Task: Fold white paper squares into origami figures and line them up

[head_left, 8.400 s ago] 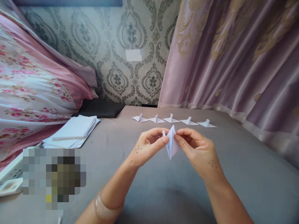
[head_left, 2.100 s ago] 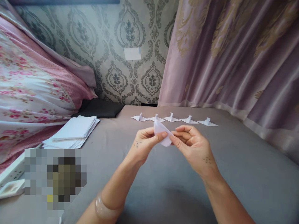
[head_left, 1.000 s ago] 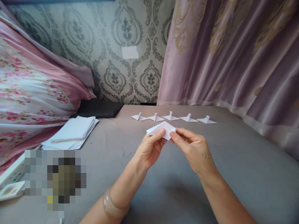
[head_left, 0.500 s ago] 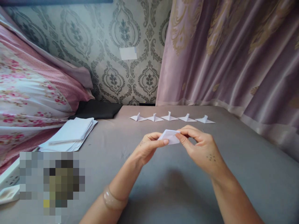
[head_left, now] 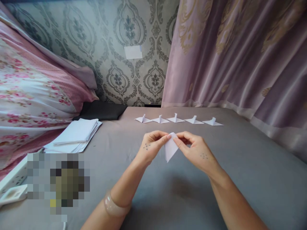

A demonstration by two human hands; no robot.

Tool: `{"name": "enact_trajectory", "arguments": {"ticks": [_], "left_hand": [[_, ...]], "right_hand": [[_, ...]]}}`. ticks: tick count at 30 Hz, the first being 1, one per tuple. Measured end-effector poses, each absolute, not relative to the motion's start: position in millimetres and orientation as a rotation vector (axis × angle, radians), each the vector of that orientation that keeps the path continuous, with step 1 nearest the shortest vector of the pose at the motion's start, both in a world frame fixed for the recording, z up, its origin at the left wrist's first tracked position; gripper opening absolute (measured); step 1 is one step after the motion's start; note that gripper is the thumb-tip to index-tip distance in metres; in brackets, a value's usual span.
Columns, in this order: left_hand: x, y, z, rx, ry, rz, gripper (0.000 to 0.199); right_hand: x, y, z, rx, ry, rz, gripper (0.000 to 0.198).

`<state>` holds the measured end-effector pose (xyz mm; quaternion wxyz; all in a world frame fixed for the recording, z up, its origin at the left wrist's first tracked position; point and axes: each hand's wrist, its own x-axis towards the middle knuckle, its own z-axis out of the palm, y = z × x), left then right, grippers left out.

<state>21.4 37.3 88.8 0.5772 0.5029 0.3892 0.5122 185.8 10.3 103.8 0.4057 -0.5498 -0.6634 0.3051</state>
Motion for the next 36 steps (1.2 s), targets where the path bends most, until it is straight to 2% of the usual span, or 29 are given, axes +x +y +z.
{"name": "enact_trajectory", "arguments": {"ticks": [4,13,21,27,29,33,36], "left_hand": [[21,39,86,1.115,0.859,1.224,0.022],[23,42,81,1.149,0.737,1.330,0.023],[24,37,79,1.307,0.718,1.393,0.023],[29,37,80,1.266,0.702,1.442,0.025],[32,38,77,1.234,0.694,1.446,0.027],[37,42,66,1.171,0.747,1.383,0.032],[40,46,52,1.130,0.847,1.282,0.037]], "right_hand": [[183,14,96,-1.356,-1.605,0.819,0.024],[179,12,96,-1.332,-1.571,0.342,0.012],[179,11,98,-1.309,-1.536,0.402,0.016],[176,9,102,-1.192,-1.592,0.133,0.004],[175,9,101,-1.201,-1.611,0.090,0.009],[178,14,90,-1.320,-1.616,0.158,0.014],[184,26,73,-1.456,-1.555,0.410,0.017]]}}
